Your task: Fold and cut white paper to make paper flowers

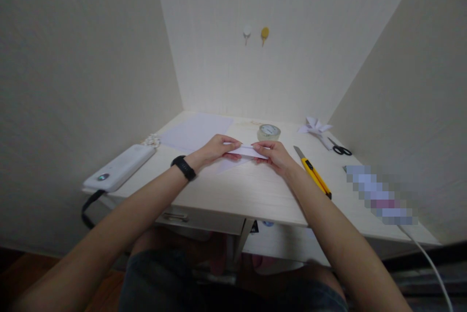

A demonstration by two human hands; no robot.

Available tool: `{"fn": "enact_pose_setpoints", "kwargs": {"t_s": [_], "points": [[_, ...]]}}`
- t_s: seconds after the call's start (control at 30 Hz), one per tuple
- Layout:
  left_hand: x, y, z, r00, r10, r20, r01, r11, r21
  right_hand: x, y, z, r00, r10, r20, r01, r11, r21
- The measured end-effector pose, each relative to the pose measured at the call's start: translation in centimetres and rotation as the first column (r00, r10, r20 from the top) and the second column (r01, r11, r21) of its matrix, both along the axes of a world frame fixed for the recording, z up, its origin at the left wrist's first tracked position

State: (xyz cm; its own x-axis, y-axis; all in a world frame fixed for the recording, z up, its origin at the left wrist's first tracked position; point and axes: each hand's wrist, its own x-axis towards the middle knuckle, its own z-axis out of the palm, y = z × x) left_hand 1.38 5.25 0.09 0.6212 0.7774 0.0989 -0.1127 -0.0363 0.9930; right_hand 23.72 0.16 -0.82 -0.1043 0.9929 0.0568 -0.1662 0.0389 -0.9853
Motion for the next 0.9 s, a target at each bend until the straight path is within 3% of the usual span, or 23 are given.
{"fn": "enact_pose_setpoints", "kwargs": {"t_s": [0.5,0.9], "points": [[-0.01,-0.31,0.35,0.999,-0.001,-0.045,0.001,1.0,0.016,0.21,-0.12,0.15,0.999,0.037,0.038,-0.036,0.999,-0.009],[-0.41,-0.4,0.68,0.983,0.049,-0.179,-0.019,0.986,0.165,0.29,-0.32,0.21,0.996,0.063,0.065,-0.062,0.998,-0.017]]}}
